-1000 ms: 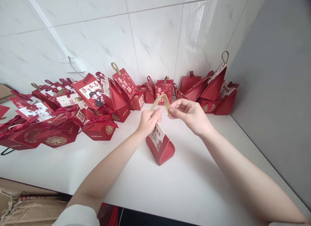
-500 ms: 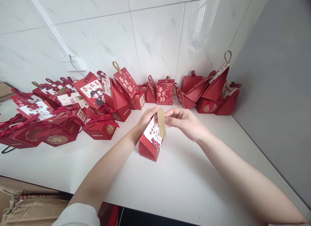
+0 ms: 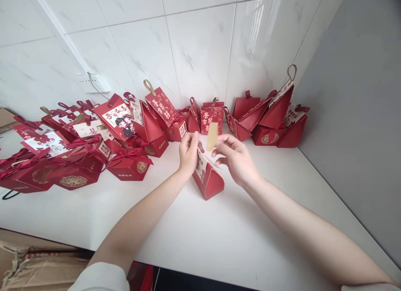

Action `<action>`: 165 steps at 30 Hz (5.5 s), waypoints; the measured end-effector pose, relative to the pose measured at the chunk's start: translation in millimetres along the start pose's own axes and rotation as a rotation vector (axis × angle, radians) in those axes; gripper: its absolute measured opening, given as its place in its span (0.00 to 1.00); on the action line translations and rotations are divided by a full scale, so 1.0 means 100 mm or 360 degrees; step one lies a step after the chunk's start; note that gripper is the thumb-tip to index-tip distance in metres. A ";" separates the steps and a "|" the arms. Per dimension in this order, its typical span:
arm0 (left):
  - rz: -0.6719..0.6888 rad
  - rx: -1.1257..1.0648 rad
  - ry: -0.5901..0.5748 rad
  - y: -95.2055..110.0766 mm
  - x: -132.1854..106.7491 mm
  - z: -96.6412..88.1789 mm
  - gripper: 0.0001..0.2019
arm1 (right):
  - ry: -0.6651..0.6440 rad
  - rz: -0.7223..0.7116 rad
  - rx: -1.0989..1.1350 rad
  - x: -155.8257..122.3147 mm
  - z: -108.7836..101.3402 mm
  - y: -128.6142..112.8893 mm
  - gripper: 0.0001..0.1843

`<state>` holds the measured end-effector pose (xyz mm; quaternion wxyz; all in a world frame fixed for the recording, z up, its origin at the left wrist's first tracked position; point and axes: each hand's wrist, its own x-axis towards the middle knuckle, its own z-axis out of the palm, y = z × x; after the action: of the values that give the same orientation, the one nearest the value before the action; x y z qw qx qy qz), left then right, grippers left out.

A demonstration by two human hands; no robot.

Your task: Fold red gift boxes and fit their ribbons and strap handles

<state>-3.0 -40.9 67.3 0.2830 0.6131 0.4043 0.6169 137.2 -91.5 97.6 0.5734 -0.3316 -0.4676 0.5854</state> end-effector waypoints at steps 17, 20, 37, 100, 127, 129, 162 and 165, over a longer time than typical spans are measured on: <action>-0.0482 -0.0916 -0.0012 -0.03 -0.20 0.19 0.14 | 0.0604 -0.0821 -0.0250 0.29 -0.25 0.24 0.08; -0.0484 -0.0938 -0.0085 -0.02 -0.16 0.16 0.13 | 0.0560 -0.0782 -0.0212 0.33 -0.31 0.22 0.08; -0.0269 -0.0539 -0.0392 0.04 -0.20 0.14 0.09 | 0.0450 -0.0689 -0.0666 0.27 -0.29 0.18 0.06; -0.0048 -0.0236 -0.0806 0.17 0.08 -0.15 0.13 | 0.0428 -0.0640 -0.0498 0.30 -0.31 0.21 0.08; -0.0178 -0.0635 -0.0886 0.02 0.04 -0.11 0.20 | 0.0407 -0.0565 -0.0380 0.31 -0.32 0.24 0.09; -0.0174 -0.0684 -0.0920 0.01 0.05 -0.12 0.20 | 0.0402 -0.0563 -0.0375 0.31 -0.31 0.24 0.09; -0.0118 -0.0386 -0.0668 0.05 -0.02 -0.04 0.17 | 0.0362 -0.0641 -0.0423 0.27 -0.29 0.24 0.08; -0.0132 -0.0303 -0.0624 0.05 -0.04 -0.01 0.14 | 0.0355 -0.0668 -0.0448 0.27 -0.29 0.24 0.07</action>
<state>-2.9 -47.2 69.7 0.4379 0.6747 0.3063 0.5091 151.8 -57.7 69.6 0.6782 -0.3665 -0.5367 0.3429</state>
